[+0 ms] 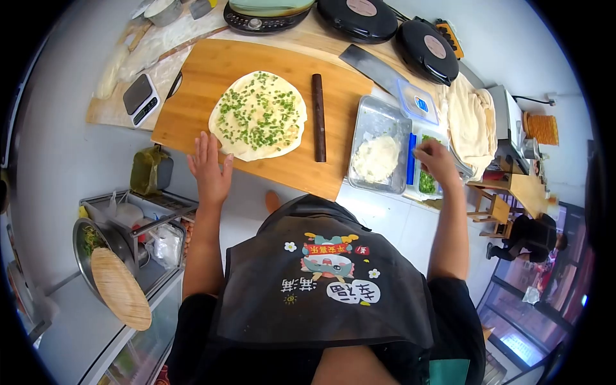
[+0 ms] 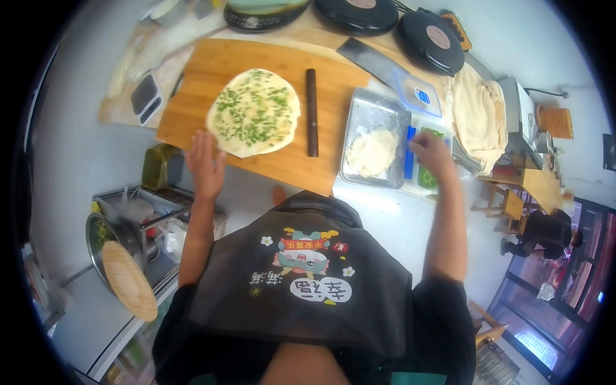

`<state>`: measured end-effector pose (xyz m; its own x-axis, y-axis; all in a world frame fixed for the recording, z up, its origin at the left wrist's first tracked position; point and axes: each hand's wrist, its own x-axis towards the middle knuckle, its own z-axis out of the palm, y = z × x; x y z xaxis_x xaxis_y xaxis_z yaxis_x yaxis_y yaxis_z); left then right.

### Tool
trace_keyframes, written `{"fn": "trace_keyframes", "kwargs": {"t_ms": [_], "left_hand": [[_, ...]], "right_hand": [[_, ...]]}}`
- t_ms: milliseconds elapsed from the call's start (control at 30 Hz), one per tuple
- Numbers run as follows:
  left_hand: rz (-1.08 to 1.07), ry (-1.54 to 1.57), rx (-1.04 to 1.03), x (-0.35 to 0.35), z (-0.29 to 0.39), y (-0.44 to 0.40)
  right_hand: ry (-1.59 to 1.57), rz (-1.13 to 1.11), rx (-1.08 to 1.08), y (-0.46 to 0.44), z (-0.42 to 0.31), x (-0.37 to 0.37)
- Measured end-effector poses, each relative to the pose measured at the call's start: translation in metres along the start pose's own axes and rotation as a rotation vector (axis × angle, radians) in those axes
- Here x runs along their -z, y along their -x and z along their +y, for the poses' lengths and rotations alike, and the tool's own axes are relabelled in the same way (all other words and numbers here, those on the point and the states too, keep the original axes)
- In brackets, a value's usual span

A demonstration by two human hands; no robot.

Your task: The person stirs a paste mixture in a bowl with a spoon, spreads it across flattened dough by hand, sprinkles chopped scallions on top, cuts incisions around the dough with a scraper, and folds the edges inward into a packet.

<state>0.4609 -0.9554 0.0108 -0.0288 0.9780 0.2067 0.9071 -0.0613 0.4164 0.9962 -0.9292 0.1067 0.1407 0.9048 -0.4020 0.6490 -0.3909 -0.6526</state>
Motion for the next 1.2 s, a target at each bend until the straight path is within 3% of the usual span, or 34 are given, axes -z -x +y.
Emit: {"fn": "trace_keyframes", "kwargs": {"t_ms": [33, 233, 300, 433, 533, 633, 667, 700, 733, 767, 833, 867, 967, 1067, 1100, 1200], "left_hand": [[-0.004, 0.003, 0.007, -0.001, -0.002, 0.0], [-0.034, 0.0, 0.019, -0.002, -0.008, -0.005], [-0.039, 0.002, 0.03, 0.0, -0.013, -0.004], [-0.046, 0.0, 0.051, 0.0, -0.032, 0.003], [-0.057, -0.037, 0.058, 0.005, -0.042, 0.002], [-0.02, -0.035, -0.016, 0.0, -0.058, 0.001], [-0.02, -0.059, 0.0, 0.003, -0.058, -0.003], [-0.032, -0.061, -0.006, 0.006, -0.056, -0.006], [-0.044, -0.073, -0.005, 0.008, -0.055, -0.01], [-0.032, -0.062, -0.052, 0.007, -0.054, -0.015], [-0.01, -0.056, -0.124, 0.005, -0.054, -0.028], [0.001, -0.048, -0.15, 0.004, -0.049, -0.036], [-0.015, -0.053, -0.213, 0.006, -0.027, -0.049], [-0.018, -0.027, -0.29, 0.001, 0.02, -0.076], [-0.012, 0.011, -0.314, -0.001, 0.038, -0.082], [-0.003, 0.102, -0.365, -0.018, 0.093, -0.1]], "right_hand": [[-0.106, -0.032, 0.075, -0.009, -0.023, -0.019], [0.052, -0.174, 0.335, -0.055, -0.173, -0.148], [0.388, -0.063, 0.504, -0.079, -0.184, -0.188], [0.881, -0.241, 0.424, -0.076, -0.209, -0.218], [0.68, -0.113, 0.563, -0.055, -0.221, -0.218], [0.338, 0.267, 0.896, -0.044, -0.216, -0.232], [0.219, 0.272, 0.964, -0.039, -0.219, -0.236], [0.372, 0.169, 0.956, -0.045, -0.214, -0.247], [0.66, 0.026, 0.792, -0.053, -0.21, -0.265], [0.725, 0.084, 0.66, -0.056, -0.197, -0.284], [0.642, -0.061, 0.71, -0.036, -0.222, -0.256], [0.648, 0.031, 0.856, -0.025, -0.228, -0.244], [0.844, -0.123, 0.812, -0.042, -0.22, -0.249], [0.803, 0.277, 0.918, -0.035, -0.189, -0.237], [0.663, 0.164, 1.001, -0.03, -0.184, -0.222], [0.332, -0.194, 0.728, -0.043, -0.166, -0.179]]}}
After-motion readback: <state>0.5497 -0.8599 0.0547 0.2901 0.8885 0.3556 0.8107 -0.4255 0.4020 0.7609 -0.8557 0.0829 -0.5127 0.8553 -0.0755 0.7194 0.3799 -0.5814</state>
